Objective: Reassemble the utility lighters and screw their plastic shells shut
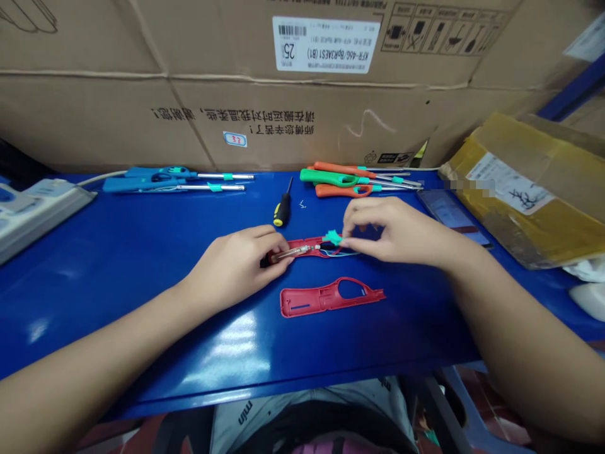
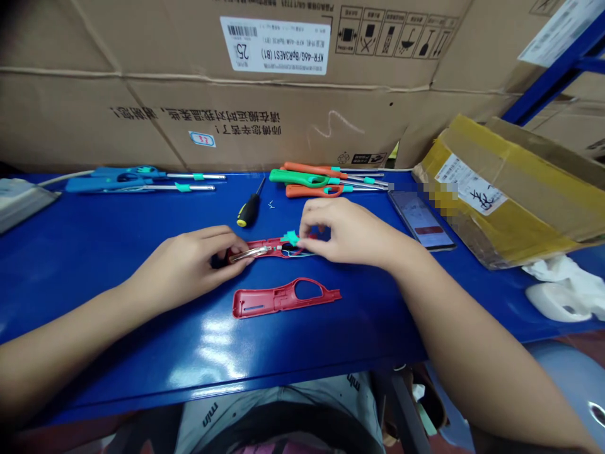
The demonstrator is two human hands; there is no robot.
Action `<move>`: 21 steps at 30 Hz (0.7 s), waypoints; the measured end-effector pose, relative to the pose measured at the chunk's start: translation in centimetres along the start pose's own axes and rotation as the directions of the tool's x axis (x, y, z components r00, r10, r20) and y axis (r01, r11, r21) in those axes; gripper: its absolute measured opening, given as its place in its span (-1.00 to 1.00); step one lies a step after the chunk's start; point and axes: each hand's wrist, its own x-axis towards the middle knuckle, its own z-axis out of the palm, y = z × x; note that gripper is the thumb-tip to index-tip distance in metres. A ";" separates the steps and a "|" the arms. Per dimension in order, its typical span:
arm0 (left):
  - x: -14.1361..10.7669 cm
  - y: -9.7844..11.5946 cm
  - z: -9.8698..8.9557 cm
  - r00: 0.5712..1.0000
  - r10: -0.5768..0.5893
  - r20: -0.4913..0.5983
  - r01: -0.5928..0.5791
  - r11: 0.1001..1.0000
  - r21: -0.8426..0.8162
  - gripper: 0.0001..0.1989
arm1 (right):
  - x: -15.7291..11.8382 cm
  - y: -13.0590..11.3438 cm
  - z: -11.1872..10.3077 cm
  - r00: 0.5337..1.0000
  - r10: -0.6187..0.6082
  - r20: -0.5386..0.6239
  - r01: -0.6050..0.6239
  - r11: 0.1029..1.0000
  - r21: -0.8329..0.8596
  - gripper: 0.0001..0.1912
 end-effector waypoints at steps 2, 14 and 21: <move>0.0 -0.1 0.1 1.000 -0.010 -0.021 0.010 1.000 -0.011 -0.86 | -0.3 -0.4 -0.4 0.985 -0.026 0.169 0.014 0.997 0.070 -0.88; -0.1 0.6 -0.5 0.986 0.165 0.001 -0.165 0.985 -0.058 -0.82 | 0.5 -0.9 1.9 0.994 0.108 0.028 -0.105 0.991 -0.088 -0.83; 0.2 0.1 -0.7 0.989 0.129 -0.068 -0.132 0.991 -0.034 -0.77 | 1.1 -0.3 3.7 0.994 0.097 -0.053 -0.099 0.995 -0.035 -0.86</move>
